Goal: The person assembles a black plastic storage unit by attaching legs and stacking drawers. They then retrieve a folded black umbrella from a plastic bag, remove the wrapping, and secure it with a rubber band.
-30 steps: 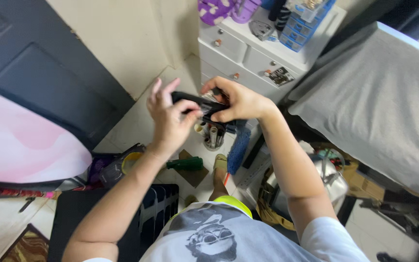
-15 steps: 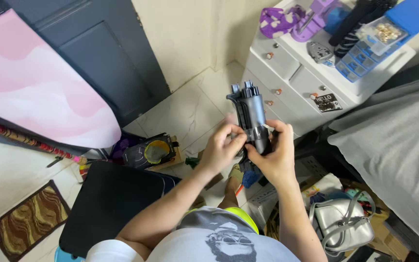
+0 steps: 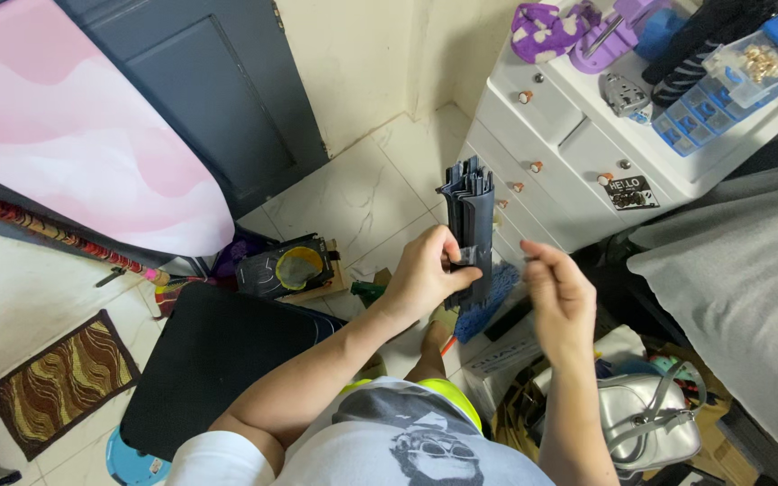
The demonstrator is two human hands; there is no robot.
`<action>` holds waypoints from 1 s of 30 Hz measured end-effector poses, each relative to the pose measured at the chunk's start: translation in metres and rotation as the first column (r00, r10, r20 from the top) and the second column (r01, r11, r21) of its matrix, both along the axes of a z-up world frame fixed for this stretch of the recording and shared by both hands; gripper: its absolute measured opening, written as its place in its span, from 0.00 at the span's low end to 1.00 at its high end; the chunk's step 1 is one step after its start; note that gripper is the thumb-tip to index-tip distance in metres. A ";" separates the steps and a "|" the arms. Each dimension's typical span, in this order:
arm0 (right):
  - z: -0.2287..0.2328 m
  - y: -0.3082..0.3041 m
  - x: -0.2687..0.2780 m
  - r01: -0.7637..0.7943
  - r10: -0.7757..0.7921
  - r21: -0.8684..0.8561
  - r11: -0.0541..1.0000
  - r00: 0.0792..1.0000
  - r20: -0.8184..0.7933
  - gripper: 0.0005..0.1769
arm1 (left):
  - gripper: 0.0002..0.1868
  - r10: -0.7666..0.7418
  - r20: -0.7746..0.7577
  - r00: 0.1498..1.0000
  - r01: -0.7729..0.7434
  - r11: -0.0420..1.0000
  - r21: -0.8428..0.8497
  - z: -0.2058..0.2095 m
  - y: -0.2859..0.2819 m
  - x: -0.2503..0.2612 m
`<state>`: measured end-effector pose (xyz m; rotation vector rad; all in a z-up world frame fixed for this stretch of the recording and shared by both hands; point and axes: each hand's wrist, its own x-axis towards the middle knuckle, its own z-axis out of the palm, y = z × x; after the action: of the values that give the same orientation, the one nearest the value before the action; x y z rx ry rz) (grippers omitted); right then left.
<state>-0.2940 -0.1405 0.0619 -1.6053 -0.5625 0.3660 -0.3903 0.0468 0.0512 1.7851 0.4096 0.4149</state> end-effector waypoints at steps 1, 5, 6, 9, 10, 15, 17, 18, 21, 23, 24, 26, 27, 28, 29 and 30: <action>0.004 0.005 -0.007 0.023 -0.023 -0.024 0.999 0.999 0.027 0.21 | 0.21 0.012 -0.005 1.000 -0.012 1.000 -0.001 0.001 0.000 -0.001; 0.000 0.026 -0.027 0.025 -0.027 0.042 0.999 0.999 0.038 0.11 | 0.21 0.016 0.135 0.991 -0.031 0.993 0.110 0.004 -0.002 0.001; -0.003 0.029 -0.027 0.030 -0.032 0.043 0.999 0.998 0.049 0.09 | 0.20 0.020 0.136 0.990 -0.036 0.993 0.114 0.004 -0.003 0.001; -0.003 0.034 -0.028 0.085 -0.079 -0.071 0.994 0.994 0.081 0.07 | 0.20 0.041 0.139 0.989 -0.063 0.986 0.157 0.006 -0.003 0.001; -0.002 0.034 -0.029 0.113 -0.102 -0.127 0.985 0.991 0.092 0.06 | 0.21 0.048 0.138 0.989 -0.072 0.982 0.177 0.006 -0.004 0.002; 0.011 0.032 -0.038 0.203 -0.126 -0.229 0.952 0.941 0.314 0.08 | 0.21 0.054 0.186 0.981 -0.086 0.982 0.167 0.003 -0.009 0.000; 0.014 0.033 -0.042 0.183 -0.102 -0.206 0.961 0.932 0.349 0.08 | 0.21 0.057 0.203 0.977 -0.098 0.976 0.195 0.000 -0.013 -0.001; 0.014 0.035 -0.041 0.144 -0.072 -0.177 0.974 0.931 0.357 0.08 | 0.21 0.064 0.212 0.975 -0.111 0.969 0.220 -0.001 -0.013 0.001; 0.014 0.041 -0.038 0.142 -0.046 -0.236 0.961 0.928 0.370 0.08 | 0.20 0.067 0.209 0.976 -0.113 0.970 0.215 -0.005 -0.014 0.003; 0.012 0.044 -0.039 0.166 -0.042 -0.312 0.936 0.929 0.367 0.09 | 0.20 0.069 0.191 0.979 -0.106 0.977 0.187 -0.007 -0.014 0.002; 0.010 0.044 -0.038 0.174 -0.041 -0.340 0.924 0.930 0.365 0.09 | 0.19 0.070 0.182 0.981 -0.102 0.979 0.176 -0.008 -0.014 0.003; 0.006 0.045 -0.036 0.176 -0.036 -0.324 0.930 0.918 0.395 0.09 | 0.19 0.066 0.195 0.979 -0.102 0.978 0.179 -0.010 -0.014 0.004; 0.005 0.046 -0.036 0.168 -0.035 -0.280 0.945 0.904 0.426 0.09 | 0.18 0.062 0.218 0.974 -0.106 0.975 0.193 -0.010 -0.014 0.003; 0.002 0.046 -0.036 0.157 -0.033 -0.239 0.958 0.890 0.455 0.08 | 0.18 0.059 0.237 0.970 -0.109 0.973 0.204 -0.011 -0.015 0.002; -0.001 0.047 -0.036 0.165 -0.034 -0.240 0.957 0.881 0.472 0.09 | 0.17 0.062 0.243 0.968 -0.115 0.972 0.207 -0.012 -0.016 0.003; -0.004 0.048 -0.035 0.174 -0.036 -0.239 0.955 0.871 0.491 0.09 | 0.17 0.065 0.251 0.966 -0.121 0.970 0.212 -0.012 -0.017 0.004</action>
<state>-0.3290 -0.0923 0.0577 -2.0077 -0.8237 -0.0546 -0.3859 0.0301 0.0392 1.9095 0.2826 0.7640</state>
